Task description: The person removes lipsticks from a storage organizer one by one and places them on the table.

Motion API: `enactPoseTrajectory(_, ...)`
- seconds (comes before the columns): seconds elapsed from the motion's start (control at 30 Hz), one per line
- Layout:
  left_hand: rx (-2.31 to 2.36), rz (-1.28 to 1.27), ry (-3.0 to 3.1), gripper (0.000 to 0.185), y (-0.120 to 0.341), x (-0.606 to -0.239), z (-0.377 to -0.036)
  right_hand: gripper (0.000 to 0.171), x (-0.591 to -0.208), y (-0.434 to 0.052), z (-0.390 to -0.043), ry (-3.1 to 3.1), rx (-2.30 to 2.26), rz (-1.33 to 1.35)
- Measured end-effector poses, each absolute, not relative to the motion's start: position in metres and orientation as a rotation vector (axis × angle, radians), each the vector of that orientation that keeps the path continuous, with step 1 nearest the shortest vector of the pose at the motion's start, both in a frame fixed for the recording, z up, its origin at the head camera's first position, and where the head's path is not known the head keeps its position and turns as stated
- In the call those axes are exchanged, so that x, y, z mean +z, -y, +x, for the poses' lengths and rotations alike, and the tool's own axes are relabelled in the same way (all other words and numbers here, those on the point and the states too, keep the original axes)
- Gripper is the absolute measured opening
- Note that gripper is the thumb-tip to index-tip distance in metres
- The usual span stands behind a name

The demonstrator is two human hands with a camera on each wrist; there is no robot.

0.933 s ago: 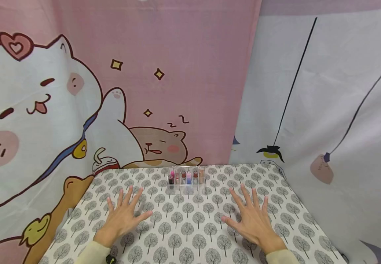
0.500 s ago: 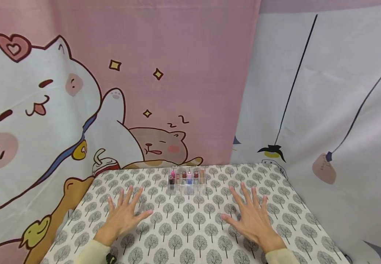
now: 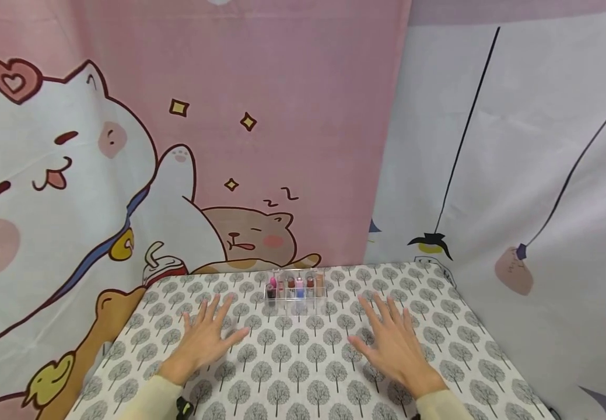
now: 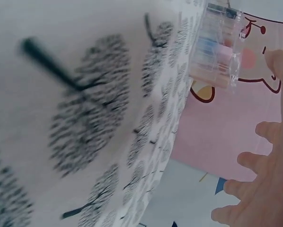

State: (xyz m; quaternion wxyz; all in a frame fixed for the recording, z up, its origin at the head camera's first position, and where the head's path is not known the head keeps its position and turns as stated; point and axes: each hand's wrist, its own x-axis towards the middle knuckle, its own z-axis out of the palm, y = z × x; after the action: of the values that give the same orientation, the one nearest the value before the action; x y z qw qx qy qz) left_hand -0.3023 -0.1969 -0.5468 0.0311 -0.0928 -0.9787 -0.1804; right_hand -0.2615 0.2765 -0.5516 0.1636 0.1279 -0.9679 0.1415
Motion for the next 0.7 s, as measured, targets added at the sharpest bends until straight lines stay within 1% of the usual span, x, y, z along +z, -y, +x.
enactPoseTrajectory(0.33,-0.722,-0.308,2.979,0.100,0.179,-0.544,-0.317,0.087,-0.541,-0.259,-0.276,2.695,0.418,0.461)
enactPoseTrajectory(0.57,-0.853,-0.423,2.866,0.098,0.173,-0.552,-0.331,0.085,-0.539,-0.251,-0.292,2.676,0.503,0.495)
enactPoseTrajectory(0.7,-0.918,-0.451,2.837,0.100,0.170,-0.553,-0.337,0.083,-0.538,-0.247,-0.301,2.687,0.549,0.523)
